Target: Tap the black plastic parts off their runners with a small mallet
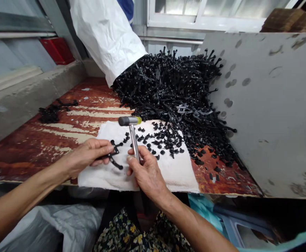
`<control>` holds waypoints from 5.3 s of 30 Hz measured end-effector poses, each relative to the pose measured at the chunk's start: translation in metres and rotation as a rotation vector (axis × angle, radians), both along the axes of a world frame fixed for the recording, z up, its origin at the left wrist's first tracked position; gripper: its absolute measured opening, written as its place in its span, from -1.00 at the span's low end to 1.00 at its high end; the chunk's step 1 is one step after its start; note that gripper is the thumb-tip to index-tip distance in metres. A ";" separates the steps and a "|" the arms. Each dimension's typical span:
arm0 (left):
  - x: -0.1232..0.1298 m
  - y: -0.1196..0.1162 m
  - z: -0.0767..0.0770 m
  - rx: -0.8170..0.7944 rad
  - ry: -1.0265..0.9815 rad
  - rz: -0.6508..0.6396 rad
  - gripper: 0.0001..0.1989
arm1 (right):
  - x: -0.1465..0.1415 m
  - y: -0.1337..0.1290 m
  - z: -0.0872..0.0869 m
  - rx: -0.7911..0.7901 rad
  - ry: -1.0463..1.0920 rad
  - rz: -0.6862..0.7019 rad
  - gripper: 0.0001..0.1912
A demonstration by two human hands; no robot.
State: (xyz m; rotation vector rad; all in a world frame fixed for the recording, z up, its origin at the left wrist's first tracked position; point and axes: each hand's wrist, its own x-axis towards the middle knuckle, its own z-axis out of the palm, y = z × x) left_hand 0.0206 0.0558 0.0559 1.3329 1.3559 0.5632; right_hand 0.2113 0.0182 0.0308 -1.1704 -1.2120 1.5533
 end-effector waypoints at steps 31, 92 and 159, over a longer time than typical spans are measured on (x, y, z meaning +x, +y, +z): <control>0.007 0.034 0.000 -0.209 -0.082 0.244 -0.78 | 0.009 -0.003 -0.017 -0.069 0.235 -0.125 -0.78; 0.000 0.040 -0.003 -0.128 0.106 0.065 -0.79 | 0.043 0.026 0.014 0.836 -0.734 0.092 -0.41; 0.036 0.036 -0.003 -0.252 -0.194 0.337 -0.75 | 0.035 -0.002 -0.018 0.131 0.029 -0.196 -0.67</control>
